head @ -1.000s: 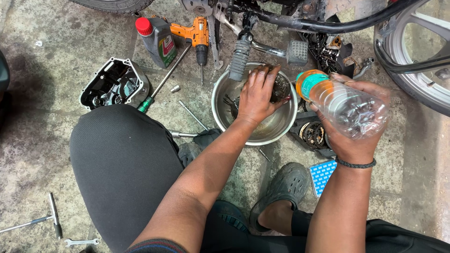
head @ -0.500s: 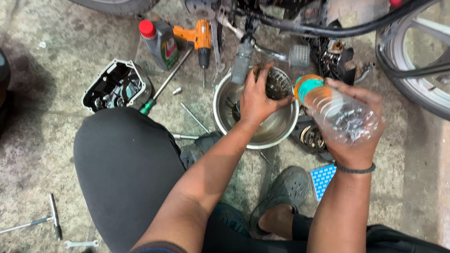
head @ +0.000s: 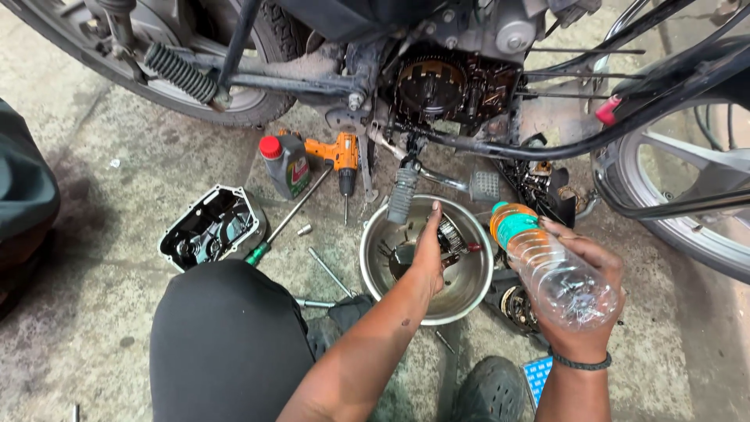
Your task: Cleaning motorcycle clutch assembly components in a bowl of fluid using a brush and pouring additional cleaning fluid.
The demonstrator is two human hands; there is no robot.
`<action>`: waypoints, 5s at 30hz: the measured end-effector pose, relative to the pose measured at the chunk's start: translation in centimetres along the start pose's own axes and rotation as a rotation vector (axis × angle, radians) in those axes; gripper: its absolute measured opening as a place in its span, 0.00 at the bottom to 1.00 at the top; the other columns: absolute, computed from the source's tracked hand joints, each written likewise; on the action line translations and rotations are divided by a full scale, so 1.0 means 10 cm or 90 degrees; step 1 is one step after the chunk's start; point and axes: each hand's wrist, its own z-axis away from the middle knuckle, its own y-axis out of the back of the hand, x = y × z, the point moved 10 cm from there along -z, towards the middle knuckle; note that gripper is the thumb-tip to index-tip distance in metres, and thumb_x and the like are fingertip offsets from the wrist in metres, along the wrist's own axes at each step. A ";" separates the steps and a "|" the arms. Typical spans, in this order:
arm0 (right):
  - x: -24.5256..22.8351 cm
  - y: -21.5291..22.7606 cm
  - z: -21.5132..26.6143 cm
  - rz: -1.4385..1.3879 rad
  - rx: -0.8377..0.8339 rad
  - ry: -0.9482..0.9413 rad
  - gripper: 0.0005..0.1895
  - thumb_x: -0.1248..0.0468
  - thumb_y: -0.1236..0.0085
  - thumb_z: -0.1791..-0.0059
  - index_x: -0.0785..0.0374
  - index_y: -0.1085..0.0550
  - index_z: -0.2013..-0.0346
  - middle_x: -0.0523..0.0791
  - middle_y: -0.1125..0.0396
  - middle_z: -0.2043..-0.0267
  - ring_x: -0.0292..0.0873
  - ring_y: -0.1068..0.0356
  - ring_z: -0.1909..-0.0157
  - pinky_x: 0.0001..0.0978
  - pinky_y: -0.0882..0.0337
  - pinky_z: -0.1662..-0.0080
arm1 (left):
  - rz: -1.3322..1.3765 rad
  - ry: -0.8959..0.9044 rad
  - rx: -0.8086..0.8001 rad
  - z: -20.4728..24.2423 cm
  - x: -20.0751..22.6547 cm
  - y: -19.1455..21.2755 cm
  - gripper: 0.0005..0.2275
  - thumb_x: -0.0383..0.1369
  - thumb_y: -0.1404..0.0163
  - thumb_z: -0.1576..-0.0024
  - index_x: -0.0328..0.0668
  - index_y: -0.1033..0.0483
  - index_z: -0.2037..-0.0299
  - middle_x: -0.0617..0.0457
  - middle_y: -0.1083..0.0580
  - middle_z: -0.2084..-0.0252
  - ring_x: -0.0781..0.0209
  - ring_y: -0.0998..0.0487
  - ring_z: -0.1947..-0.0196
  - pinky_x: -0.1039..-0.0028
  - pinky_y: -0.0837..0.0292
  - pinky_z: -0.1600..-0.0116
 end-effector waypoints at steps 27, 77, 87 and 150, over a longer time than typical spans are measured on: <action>0.14 -0.16 0.10 -0.084 0.004 -0.044 0.34 0.73 0.29 0.56 0.64 0.41 0.43 0.57 0.34 0.39 0.50 0.31 0.33 0.44 0.28 0.31 | 0.105 0.022 -0.006 -0.01 0.02 -0.01 0.43 0.72 0.70 0.48 0.47 0.33 0.35 0.42 0.26 0.45 0.48 0.24 0.47 0.52 0.29 0.45; 0.25 0.05 0.08 0.086 -0.026 -0.104 0.30 0.71 0.27 0.56 0.67 0.36 0.46 0.56 0.28 0.41 0.46 0.26 0.38 0.38 0.25 0.38 | -0.154 -0.214 0.044 -0.20 0.45 0.23 0.40 0.52 0.34 0.60 0.29 0.29 0.43 0.39 0.22 0.50 0.56 0.18 0.54 0.69 0.23 0.49; 0.27 0.02 0.10 0.081 -0.043 -0.115 0.31 0.72 0.26 0.58 0.67 0.35 0.47 0.56 0.28 0.43 0.47 0.26 0.38 0.39 0.24 0.38 | -0.039 -0.082 -0.035 0.06 0.47 0.06 0.27 0.54 0.47 0.48 0.51 0.27 0.43 0.51 0.24 0.47 0.57 0.22 0.47 0.58 0.28 0.47; 0.15 0.16 0.05 -0.022 0.051 -0.019 0.34 0.71 0.26 0.53 0.61 0.43 0.43 0.53 0.37 0.42 0.50 0.31 0.33 0.43 0.27 0.31 | -0.072 -0.038 -0.198 -0.17 0.08 0.00 0.23 0.44 0.54 0.50 0.42 0.25 0.47 0.47 0.22 0.58 0.57 0.21 0.61 0.55 0.21 0.59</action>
